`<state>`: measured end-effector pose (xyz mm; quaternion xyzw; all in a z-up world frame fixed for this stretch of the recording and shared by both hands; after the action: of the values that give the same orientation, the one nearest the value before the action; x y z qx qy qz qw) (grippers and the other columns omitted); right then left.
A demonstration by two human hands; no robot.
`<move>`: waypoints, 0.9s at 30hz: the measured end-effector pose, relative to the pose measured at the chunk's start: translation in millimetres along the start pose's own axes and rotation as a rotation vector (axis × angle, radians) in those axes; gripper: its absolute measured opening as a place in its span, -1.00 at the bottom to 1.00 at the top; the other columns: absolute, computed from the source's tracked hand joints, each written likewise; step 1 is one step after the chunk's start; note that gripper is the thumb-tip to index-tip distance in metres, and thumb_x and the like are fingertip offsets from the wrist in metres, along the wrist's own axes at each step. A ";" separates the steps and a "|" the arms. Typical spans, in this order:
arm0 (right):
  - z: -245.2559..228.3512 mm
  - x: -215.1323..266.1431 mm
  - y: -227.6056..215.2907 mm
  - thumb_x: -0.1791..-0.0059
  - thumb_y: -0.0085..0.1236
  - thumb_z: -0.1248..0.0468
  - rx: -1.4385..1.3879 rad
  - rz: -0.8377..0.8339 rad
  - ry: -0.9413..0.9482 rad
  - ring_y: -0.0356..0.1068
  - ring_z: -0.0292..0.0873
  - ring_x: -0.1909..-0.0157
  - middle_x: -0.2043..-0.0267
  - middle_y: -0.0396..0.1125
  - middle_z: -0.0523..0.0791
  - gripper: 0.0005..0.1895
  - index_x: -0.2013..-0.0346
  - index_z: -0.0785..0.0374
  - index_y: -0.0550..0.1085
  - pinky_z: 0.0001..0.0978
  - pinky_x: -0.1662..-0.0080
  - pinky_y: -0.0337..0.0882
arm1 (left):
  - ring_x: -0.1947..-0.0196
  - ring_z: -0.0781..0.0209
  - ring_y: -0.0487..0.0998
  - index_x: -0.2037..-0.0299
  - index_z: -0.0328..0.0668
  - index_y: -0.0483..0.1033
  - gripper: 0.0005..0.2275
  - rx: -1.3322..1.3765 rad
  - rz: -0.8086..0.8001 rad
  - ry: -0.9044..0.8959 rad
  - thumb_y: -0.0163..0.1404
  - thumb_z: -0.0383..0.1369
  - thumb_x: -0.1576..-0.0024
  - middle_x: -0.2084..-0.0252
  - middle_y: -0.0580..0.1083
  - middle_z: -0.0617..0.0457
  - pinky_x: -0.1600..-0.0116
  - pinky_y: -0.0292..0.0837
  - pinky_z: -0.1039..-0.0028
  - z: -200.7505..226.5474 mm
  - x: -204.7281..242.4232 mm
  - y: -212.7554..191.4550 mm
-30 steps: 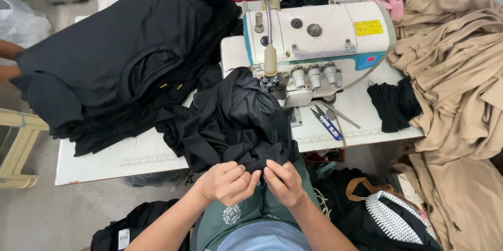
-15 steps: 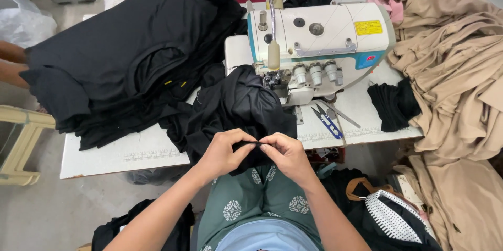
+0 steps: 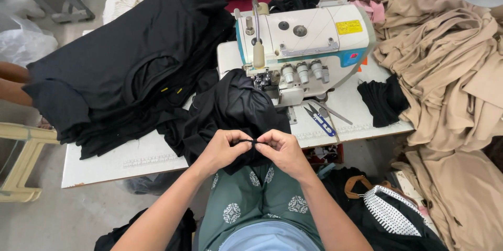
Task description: Handling and aligning black fabric pieces at a sewing workstation to prepare them for production.
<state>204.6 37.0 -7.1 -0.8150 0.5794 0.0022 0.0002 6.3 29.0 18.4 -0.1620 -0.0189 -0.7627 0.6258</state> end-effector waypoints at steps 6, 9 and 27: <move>4.9 -2.1 3.1 0.08 0.30 0.44 0.014 0.006 -0.008 0.32 -0.41 0.50 0.59 0.44 -0.15 -0.89 0.25 0.35 0.62 -0.58 0.40 0.35 | 0.33 0.33 0.53 0.23 -0.20 0.74 -0.86 -0.110 0.005 0.173 0.14 -0.46 -0.05 0.41 0.67 -0.06 0.21 0.52 0.40 4.3 7.2 -5.7; -4.1 -3.1 6.6 0.09 0.31 0.44 0.056 -0.005 0.030 0.33 -0.39 0.52 0.62 0.44 -0.15 -0.89 0.27 0.33 0.64 -0.56 0.39 0.36 | 0.24 0.21 0.65 0.22 -0.22 0.71 -0.86 -0.196 0.005 0.261 0.13 -0.47 -0.06 0.32 0.69 -0.12 0.13 0.57 0.32 11.9 16.8 -9.1; -86.2 28.9 48.9 0.05 0.32 0.33 0.437 0.325 -0.782 0.40 -0.02 -0.15 -0.09 0.41 0.00 -0.72 0.06 0.27 0.52 -0.19 -0.20 0.43 | 0.43 0.52 0.39 0.25 -0.11 0.69 -0.86 -0.202 0.293 0.265 0.08 -0.46 -0.03 0.43 0.55 0.25 0.28 0.32 0.63 70.3 9.6 -117.9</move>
<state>168.2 -6.7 79.1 -0.6328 0.6428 0.1867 0.3892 -92.8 61.6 108.1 -0.1230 0.1637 -0.6764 0.7075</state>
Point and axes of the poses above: each hand's wrist, its own x-axis away from the middle knuckle, its own y-axis out of the palm, z = x × y, the point moved 1 cm from there along -x, towards the middle knuckle
